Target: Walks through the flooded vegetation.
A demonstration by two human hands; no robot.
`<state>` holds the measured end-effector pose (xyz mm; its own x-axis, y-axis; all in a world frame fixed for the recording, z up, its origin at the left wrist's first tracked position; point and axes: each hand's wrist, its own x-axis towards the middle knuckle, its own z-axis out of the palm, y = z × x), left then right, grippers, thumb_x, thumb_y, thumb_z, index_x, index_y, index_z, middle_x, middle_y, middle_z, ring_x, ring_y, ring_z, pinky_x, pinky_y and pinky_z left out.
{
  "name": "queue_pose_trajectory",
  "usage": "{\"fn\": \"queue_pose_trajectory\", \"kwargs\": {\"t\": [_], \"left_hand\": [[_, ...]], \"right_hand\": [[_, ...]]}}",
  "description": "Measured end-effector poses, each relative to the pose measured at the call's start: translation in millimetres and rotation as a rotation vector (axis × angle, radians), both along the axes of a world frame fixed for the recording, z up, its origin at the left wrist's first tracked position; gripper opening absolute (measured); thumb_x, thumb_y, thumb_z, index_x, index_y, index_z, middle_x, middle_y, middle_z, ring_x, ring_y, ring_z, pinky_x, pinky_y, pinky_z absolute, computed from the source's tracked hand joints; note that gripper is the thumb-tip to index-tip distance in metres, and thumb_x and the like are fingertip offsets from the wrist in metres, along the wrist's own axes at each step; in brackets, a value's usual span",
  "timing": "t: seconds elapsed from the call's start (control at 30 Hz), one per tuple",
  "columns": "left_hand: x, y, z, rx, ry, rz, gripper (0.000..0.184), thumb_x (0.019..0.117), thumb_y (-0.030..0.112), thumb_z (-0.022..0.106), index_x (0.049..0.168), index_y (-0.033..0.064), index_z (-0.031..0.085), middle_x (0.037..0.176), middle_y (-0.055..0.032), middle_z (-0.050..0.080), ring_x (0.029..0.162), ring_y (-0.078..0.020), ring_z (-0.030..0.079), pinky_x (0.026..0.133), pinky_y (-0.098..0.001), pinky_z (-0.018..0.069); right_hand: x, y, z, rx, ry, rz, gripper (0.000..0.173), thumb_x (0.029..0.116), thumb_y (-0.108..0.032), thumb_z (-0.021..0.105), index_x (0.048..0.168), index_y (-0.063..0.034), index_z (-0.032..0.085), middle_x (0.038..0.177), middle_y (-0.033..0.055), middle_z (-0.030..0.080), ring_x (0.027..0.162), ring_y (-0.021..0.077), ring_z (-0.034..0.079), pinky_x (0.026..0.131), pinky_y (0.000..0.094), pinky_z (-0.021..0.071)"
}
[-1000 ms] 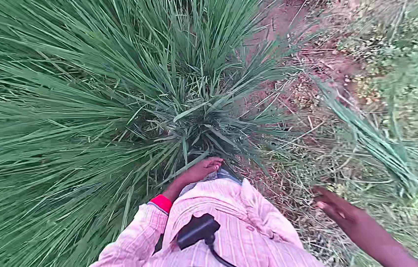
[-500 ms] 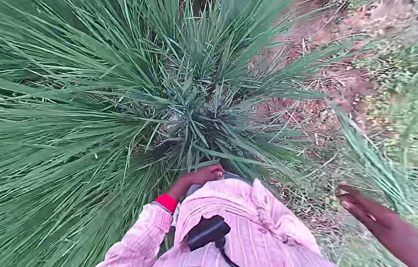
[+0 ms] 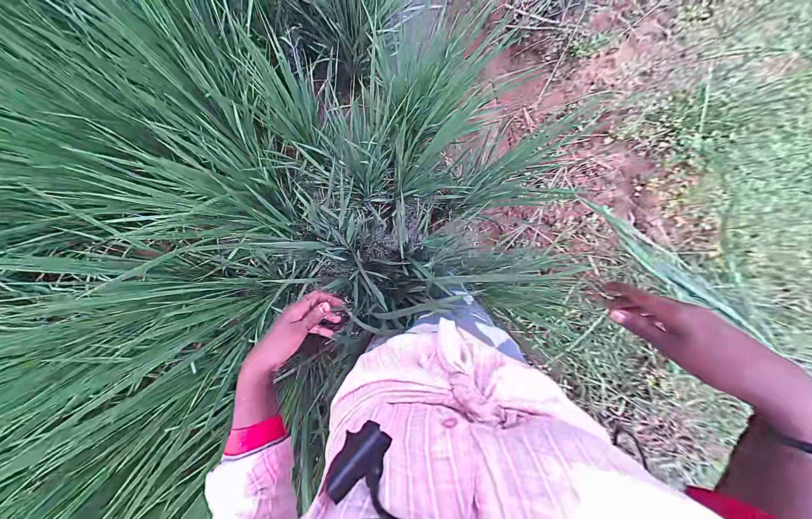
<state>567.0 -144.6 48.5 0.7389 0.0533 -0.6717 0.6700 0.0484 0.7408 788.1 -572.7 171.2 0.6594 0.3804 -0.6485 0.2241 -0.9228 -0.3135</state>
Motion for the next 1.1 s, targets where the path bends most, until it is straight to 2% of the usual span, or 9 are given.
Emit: {"fn": "queue_pose_trajectory", "kwargs": {"t": [0.3,0.43,0.57,0.63,0.67,0.7,0.77,0.87,1.1], "left_hand": [[-0.2,56.5,18.9,0.368,-0.187,0.456,0.034,0.1068,0.011,0.031,0.132,-0.0049,0.047,0.112,-0.0026,0.069,0.092,-0.0072,0.071,0.080,-0.0251,0.0597],[38.6,80.3,34.9,0.681,-0.362,0.785,0.026,0.1065,0.008,0.035,0.092,0.0037,0.056,0.076,0.0126,0.068,0.072,0.0029,0.067,0.075,-0.0194,0.0581],[121.3,82.9,38.7,0.897,-0.440,0.922,0.030,0.0945,-0.002,0.054,0.073,0.0148,0.043,0.060,0.0184,0.047,0.054,0.0088,0.054,0.059,-0.0128,0.0519],[173.1,72.9,30.7,0.973,-0.356,0.722,0.020,0.0897,0.002,0.063,0.079,0.0078,0.047,0.066,0.0107,0.046,0.057,0.0077,0.050,0.059,-0.0123,0.0470],[197.2,67.5,27.0,0.965,-0.289,0.554,0.016,0.0893,0.004,0.066,0.098,-0.0007,0.053,0.078,0.0005,0.056,0.066,0.0020,0.057,0.065,-0.0167,0.0503],[221.0,63.4,24.8,0.913,-0.200,0.376,0.044,0.0901,0.006,0.070,0.127,-0.0069,0.051,0.102,-0.0146,0.068,0.085,-0.0103,0.068,0.079,-0.0275,0.0556],[269.4,57.7,21.0,0.781,-0.007,0.064,0.072,0.0962,0.017,0.070,0.155,-0.0010,0.032,0.145,-0.0273,0.053,0.130,-0.0360,0.058,0.108,-0.0515,0.0460],[329.1,41.5,15.8,0.770,0.122,-0.201,0.053,0.1057,0.028,0.056,0.151,0.0021,0.045,0.145,-0.0282,0.053,0.135,-0.0452,0.051,0.112,-0.0640,0.0367],[403.4,6.4,-10.3,0.726,0.063,-0.339,0.038,0.1090,0.017,0.046,0.137,-0.0056,0.057,0.157,-0.0273,0.039,0.143,-0.0413,0.042,0.117,-0.0549,0.0348]], "right_hand": [[42.3,17.8,-13.7,0.026,0.049,-0.025,0.044,0.1092,-0.019,0.050,0.150,-0.0029,0.049,0.128,0.0255,0.066,0.116,0.0444,0.064,0.101,0.0654,0.0452],[67.9,8.0,-27.1,0.044,0.075,-0.027,0.043,0.1088,-0.018,0.051,0.148,-0.0007,0.050,0.126,0.0274,0.067,0.115,0.0464,0.065,0.101,0.0662,0.0454],[99.7,4.9,-44.9,0.008,0.150,-0.044,0.044,0.1086,-0.019,0.052,0.149,-0.0005,0.050,0.124,0.0298,0.066,0.114,0.0495,0.064,0.099,0.0697,0.0437],[115.7,4.9,-60.2,0.008,0.222,-0.027,0.045,0.1083,-0.019,0.052,0.149,0.0001,0.049,0.125,0.0296,0.066,0.114,0.0491,0.064,0.099,0.0690,0.0447],[123.6,4.9,-67.6,-0.012,0.277,-0.017,0.046,0.1086,-0.020,0.051,0.150,-0.0004,0.048,0.127,0.0293,0.065,0.116,0.0487,0.063,0.101,0.0682,0.0445],[132.4,4.7,-75.1,-0.045,0.336,-0.007,0.047,0.1089,-0.021,0.051,0.151,-0.0010,0.047,0.128,0.0289,0.065,0.118,0.0483,0.063,0.102,0.0672,0.0440],[148.4,0.4,-89.7,-0.073,0.411,-0.013,0.046,0.1085,-0.022,0.052,0.149,-0.0008,0.049,0.128,0.0283,0.065,0.119,0.0470,0.063,0.104,0.0658,0.0436],[179.2,-9.9,-98.8,-0.091,0.458,-0.027,0.044,0.1088,-0.023,0.051,0.147,-0.0008,0.052,0.128,0.0291,0.065,0.118,0.0470,0.063,0.103,0.0650,0.0441],[257.0,-37.0,-80.0,-0.065,0.321,-0.164,0.041,0.1086,-0.017,0.049,0.146,-0.0003,0.053,0.128,0.0296,0.065,0.118,0.0493,0.062,0.102,0.0678,0.0440]]}}
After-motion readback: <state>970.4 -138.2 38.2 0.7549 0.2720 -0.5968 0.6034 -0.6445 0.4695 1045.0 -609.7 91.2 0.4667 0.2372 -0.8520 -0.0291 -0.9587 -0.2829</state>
